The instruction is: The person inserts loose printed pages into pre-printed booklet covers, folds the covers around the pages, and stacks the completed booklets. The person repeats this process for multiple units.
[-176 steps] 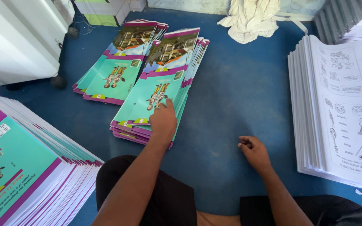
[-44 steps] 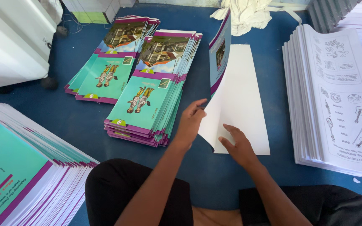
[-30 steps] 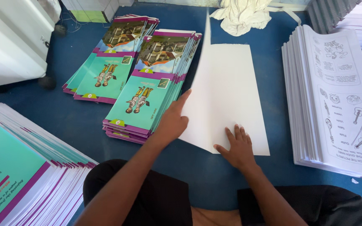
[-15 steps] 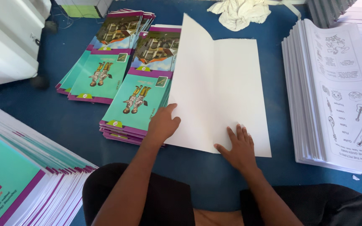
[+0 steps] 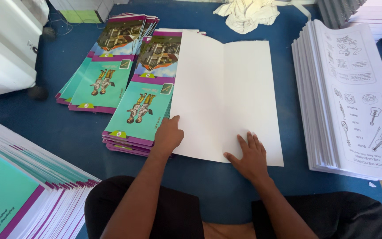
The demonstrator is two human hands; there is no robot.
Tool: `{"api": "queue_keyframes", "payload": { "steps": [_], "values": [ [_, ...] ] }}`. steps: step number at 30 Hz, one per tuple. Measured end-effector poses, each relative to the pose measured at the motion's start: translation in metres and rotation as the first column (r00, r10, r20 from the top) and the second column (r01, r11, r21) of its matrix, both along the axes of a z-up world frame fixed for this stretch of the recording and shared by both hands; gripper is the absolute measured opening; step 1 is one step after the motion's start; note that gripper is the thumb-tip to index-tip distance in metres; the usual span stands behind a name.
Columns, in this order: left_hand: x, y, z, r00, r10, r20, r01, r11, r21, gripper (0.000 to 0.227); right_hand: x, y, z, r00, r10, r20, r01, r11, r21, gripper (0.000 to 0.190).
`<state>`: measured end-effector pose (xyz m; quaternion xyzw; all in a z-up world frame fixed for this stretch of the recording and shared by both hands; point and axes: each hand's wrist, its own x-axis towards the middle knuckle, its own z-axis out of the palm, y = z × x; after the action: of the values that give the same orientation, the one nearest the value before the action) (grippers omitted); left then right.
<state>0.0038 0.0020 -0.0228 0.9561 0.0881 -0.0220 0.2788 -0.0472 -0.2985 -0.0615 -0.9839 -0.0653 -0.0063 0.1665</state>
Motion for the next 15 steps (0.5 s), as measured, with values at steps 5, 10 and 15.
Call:
{"api": "queue_keyframes", "payload": {
  "steps": [5,10,15],
  "values": [
    [-0.006,-0.002,0.006,0.996,-0.014,0.086,0.016,1.000,-0.021,0.059,0.011,-0.007,0.007,0.998,-0.022,-0.053,0.024,0.999,0.040,0.078],
    [-0.011,-0.007,0.018,0.992,-0.022,0.125,0.029,0.998,-0.050,0.060,0.030,-0.026,0.042,0.995,0.011,-0.103,0.016,0.966,0.257,0.059],
    [-0.012,-0.010,0.025,0.986,-0.046,0.161,0.053,0.998,-0.039,0.061,0.049,-0.048,0.097,0.994,-0.027,0.108,0.004,0.978,0.210,0.041]
  ]
}}
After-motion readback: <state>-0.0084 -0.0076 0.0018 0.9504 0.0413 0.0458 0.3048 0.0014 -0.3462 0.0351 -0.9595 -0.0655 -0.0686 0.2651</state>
